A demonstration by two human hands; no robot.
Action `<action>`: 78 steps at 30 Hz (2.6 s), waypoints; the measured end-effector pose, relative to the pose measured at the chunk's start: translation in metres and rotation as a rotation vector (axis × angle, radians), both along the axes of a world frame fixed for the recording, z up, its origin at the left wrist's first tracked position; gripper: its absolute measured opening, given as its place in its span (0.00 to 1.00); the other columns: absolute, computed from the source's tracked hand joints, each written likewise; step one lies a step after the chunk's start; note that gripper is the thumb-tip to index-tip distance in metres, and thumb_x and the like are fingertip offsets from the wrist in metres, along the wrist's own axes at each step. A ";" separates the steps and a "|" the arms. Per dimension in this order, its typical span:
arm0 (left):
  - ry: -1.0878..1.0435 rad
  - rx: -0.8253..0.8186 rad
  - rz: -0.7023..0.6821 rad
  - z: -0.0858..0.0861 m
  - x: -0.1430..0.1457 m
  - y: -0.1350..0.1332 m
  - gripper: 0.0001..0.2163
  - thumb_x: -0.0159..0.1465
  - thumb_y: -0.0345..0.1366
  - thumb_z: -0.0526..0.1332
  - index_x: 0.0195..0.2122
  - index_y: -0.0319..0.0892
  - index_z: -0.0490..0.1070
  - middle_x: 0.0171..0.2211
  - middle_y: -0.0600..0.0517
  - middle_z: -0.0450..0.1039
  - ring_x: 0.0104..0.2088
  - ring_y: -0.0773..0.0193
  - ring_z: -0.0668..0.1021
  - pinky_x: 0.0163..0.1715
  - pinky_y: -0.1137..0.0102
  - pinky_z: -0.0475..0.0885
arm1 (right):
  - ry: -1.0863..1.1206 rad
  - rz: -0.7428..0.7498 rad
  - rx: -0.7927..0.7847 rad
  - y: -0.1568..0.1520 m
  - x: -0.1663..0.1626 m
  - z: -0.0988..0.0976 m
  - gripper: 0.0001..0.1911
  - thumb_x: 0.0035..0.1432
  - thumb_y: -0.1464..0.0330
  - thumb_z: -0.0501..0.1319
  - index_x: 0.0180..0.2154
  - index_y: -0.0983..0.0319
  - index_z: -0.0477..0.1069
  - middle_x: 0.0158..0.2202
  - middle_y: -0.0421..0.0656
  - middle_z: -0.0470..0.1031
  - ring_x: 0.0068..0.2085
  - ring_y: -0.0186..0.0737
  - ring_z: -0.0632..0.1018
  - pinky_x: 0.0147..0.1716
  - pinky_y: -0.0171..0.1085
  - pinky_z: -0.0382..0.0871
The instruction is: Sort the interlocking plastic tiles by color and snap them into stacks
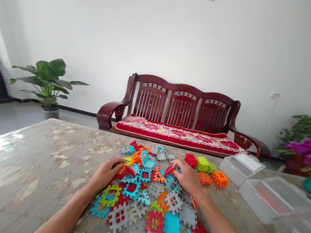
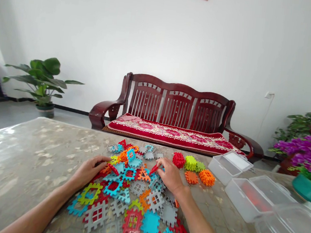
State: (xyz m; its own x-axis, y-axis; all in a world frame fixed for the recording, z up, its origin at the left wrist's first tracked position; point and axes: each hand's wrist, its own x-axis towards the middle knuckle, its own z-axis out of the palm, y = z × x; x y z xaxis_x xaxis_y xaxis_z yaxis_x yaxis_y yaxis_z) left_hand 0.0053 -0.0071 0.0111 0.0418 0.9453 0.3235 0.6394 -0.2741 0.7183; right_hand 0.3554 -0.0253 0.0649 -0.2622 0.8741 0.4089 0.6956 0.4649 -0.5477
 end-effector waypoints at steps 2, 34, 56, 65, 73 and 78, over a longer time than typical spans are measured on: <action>0.005 -0.003 -0.005 0.001 0.000 0.000 0.16 0.60 0.45 0.55 0.40 0.46 0.79 0.41 0.52 0.81 0.43 0.57 0.80 0.47 0.66 0.73 | -0.030 0.024 -0.013 -0.007 0.002 -0.003 0.08 0.53 0.76 0.55 0.32 0.57 0.66 0.45 0.42 0.77 0.50 0.40 0.76 0.52 0.41 0.66; 0.013 0.002 0.003 -0.002 -0.001 0.002 0.16 0.60 0.46 0.56 0.40 0.47 0.79 0.40 0.53 0.81 0.42 0.58 0.80 0.45 0.67 0.73 | -0.396 -0.784 0.154 0.036 0.067 0.010 0.13 0.56 0.56 0.63 0.36 0.58 0.74 0.37 0.46 0.80 0.43 0.49 0.73 0.40 0.42 0.59; 0.006 -0.016 -0.054 -0.003 0.000 0.002 0.16 0.61 0.45 0.55 0.42 0.45 0.78 0.42 0.51 0.80 0.44 0.57 0.79 0.49 0.64 0.72 | -0.437 0.237 0.076 -0.007 -0.076 0.003 0.13 0.52 0.74 0.63 0.41 0.55 0.76 0.43 0.40 0.76 0.46 0.42 0.71 0.47 0.39 0.63; -0.008 -0.003 -0.042 0.002 0.002 -0.003 0.15 0.61 0.42 0.54 0.42 0.45 0.79 0.41 0.51 0.81 0.43 0.58 0.79 0.49 0.64 0.72 | -0.683 0.207 0.099 -0.012 -0.078 -0.002 0.15 0.57 0.70 0.62 0.47 0.56 0.72 0.49 0.45 0.70 0.51 0.47 0.68 0.49 0.43 0.63; 0.022 -0.005 -0.037 0.004 0.003 -0.003 0.16 0.61 0.40 0.54 0.42 0.45 0.79 0.41 0.51 0.80 0.43 0.58 0.79 0.48 0.65 0.72 | -0.756 0.292 0.218 -0.009 -0.077 -0.004 0.08 0.62 0.67 0.62 0.44 0.60 0.71 0.46 0.45 0.72 0.47 0.45 0.71 0.45 0.41 0.67; 0.019 -0.006 -0.043 0.002 0.003 -0.003 0.16 0.61 0.41 0.54 0.42 0.45 0.79 0.42 0.51 0.80 0.44 0.58 0.79 0.49 0.65 0.71 | -0.676 0.246 0.222 -0.006 -0.080 -0.011 0.06 0.65 0.70 0.58 0.43 0.61 0.72 0.43 0.46 0.75 0.45 0.44 0.74 0.45 0.40 0.67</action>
